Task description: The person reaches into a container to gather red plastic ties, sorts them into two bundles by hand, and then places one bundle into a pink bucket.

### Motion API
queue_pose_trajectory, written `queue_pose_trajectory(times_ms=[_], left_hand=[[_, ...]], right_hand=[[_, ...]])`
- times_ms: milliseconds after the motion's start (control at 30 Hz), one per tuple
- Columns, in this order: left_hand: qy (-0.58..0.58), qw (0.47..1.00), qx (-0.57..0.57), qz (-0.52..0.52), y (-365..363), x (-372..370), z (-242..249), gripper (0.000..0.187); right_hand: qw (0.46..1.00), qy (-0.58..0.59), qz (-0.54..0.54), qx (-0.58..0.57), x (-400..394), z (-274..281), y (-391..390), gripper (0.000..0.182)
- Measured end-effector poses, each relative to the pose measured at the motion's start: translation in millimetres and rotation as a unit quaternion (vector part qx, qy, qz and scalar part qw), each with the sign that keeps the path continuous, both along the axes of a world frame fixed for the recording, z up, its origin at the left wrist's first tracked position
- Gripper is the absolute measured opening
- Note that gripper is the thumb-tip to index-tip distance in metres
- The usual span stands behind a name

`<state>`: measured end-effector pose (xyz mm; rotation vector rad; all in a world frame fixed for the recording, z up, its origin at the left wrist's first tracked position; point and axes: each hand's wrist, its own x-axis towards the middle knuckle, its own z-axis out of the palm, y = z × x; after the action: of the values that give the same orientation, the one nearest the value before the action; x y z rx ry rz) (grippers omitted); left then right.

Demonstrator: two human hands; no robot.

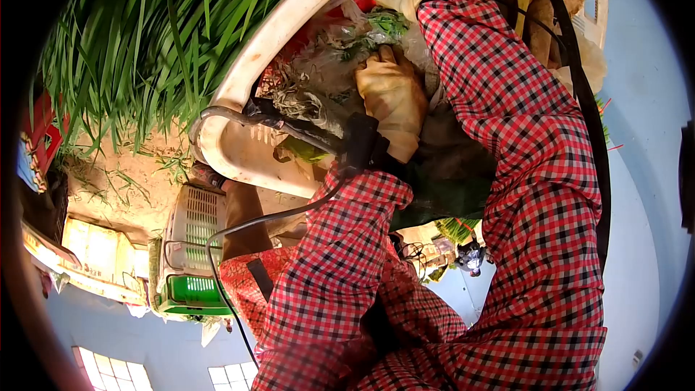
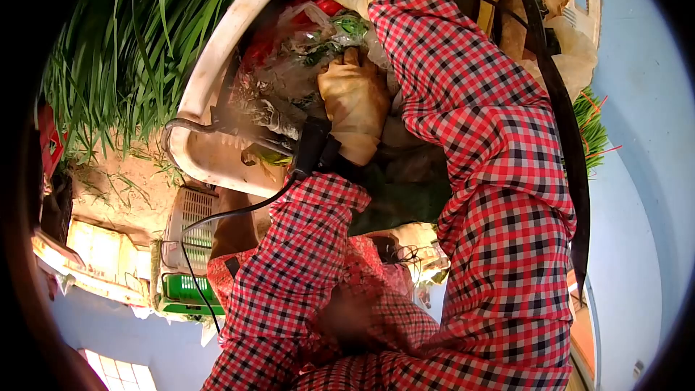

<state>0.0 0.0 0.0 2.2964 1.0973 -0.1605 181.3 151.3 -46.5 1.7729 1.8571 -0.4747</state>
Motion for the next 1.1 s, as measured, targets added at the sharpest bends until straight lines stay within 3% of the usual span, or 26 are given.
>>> queue_pose_trajectory(times_ms=[900,1000,1100], left_hand=[[0.072,0.994,0.086,-0.002,-15.4,-14.3,26.0,0.033],[0.078,0.991,0.113,-0.005,-8.4,-15.7,29.3,0.034],[0.102,0.981,0.165,-0.023,2.0,3.5,27.2,0.034]], right_hand=[[0.999,0.032,0.015,-0.012,-32.8,21.3,-19.0,0.024],[0.999,0.03,0.027,0.018,-30.5,55.7,-11.9,0.023],[0.993,0.031,0.065,0.096,-25.6,123.6,-16.5,0.022]])
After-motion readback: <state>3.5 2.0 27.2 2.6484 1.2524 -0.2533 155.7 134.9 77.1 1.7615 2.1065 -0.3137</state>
